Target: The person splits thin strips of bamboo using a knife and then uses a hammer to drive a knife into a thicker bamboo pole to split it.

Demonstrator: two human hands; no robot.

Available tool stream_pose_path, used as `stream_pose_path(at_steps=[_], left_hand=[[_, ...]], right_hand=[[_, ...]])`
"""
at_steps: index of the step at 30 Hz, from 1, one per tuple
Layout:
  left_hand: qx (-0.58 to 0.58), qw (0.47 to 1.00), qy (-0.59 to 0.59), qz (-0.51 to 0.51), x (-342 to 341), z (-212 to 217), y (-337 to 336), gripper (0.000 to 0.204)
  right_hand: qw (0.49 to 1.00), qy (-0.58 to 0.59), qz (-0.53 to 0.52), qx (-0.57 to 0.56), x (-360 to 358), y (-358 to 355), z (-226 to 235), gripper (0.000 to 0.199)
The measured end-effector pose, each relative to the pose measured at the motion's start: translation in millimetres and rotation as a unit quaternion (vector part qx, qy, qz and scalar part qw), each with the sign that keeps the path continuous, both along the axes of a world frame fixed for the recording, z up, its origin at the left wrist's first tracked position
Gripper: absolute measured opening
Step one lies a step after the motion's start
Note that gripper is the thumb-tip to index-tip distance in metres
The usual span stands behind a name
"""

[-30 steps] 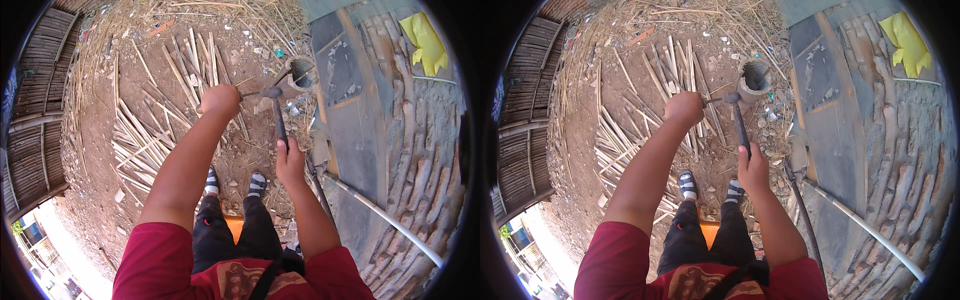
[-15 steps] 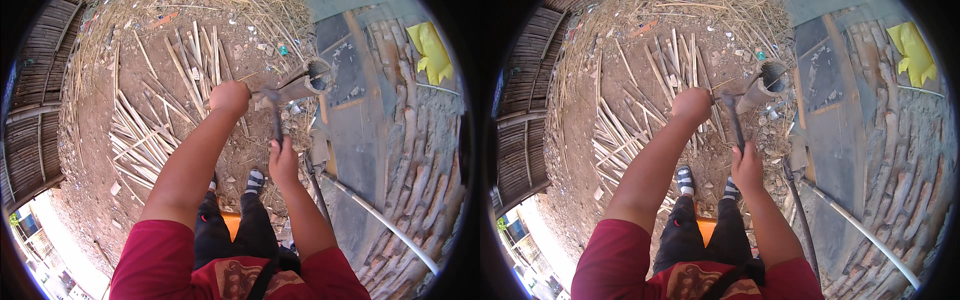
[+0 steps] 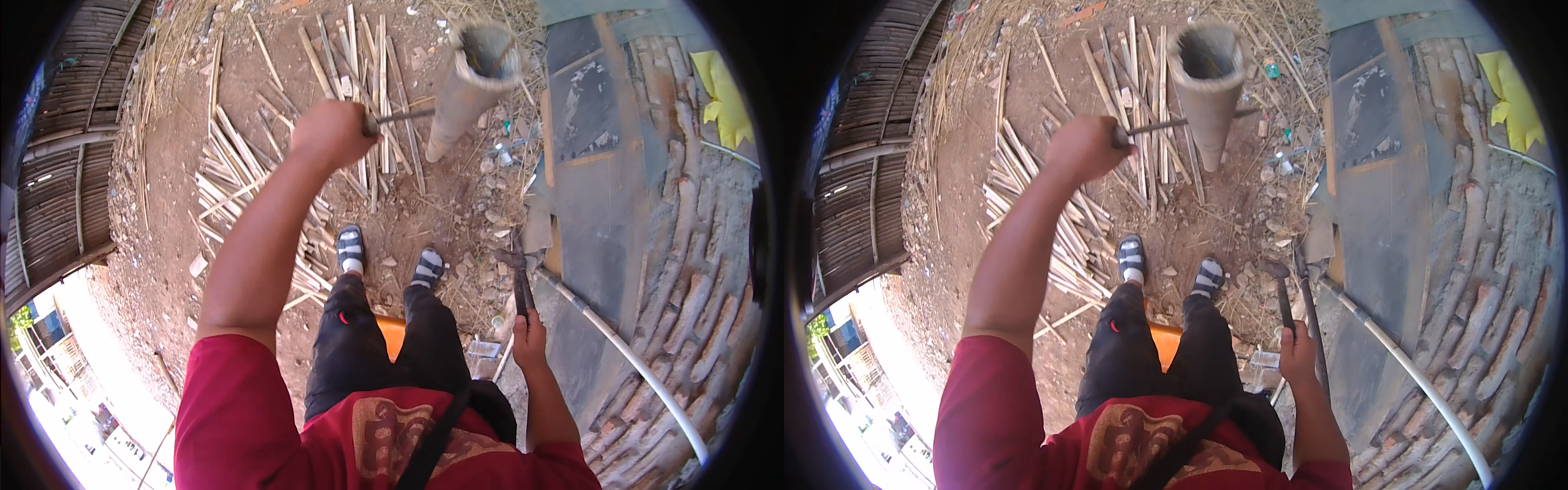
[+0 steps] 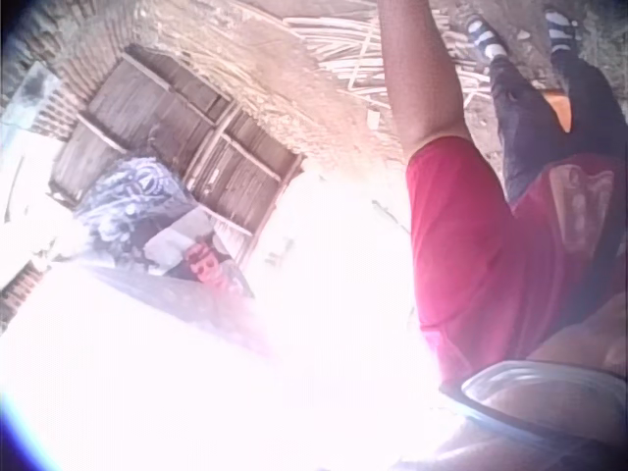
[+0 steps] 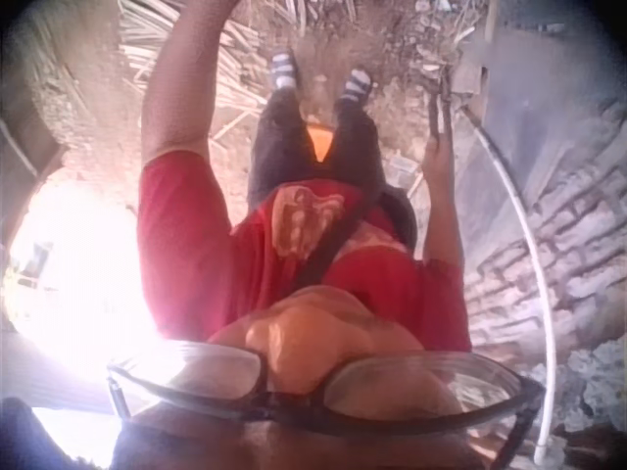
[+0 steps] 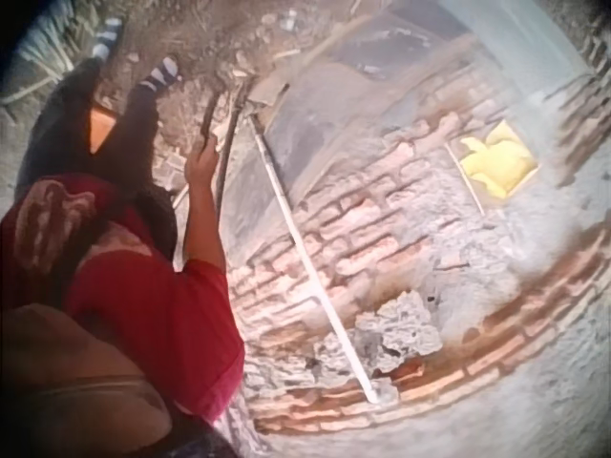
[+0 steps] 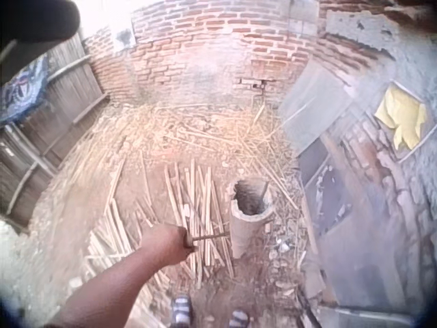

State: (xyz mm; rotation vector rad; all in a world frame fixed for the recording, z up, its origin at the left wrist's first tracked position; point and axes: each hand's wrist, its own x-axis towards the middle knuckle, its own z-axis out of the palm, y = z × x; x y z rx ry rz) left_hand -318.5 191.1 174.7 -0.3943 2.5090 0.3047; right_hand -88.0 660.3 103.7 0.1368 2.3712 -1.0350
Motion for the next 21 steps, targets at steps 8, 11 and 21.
stream_pose_path(at_steps=[8, 11, 21], left_hand=[[-0.05, 0.991, 0.109, 0.055, 84, 47, -77, 0.044], [-0.042, 0.985, 0.14, 0.093, 117, 56, -95, 0.044], [0.012, 0.967, 0.197, 0.162, 164, 47, -129, 0.036]], right_hand=[[0.907, -0.355, -0.225, -0.031, 167, 93, -11, 0.044], [0.869, -0.427, -0.239, -0.076, 220, 131, -13, 0.05], [0.881, -0.369, -0.276, -0.108, 130, -4, 47, 0.043]])
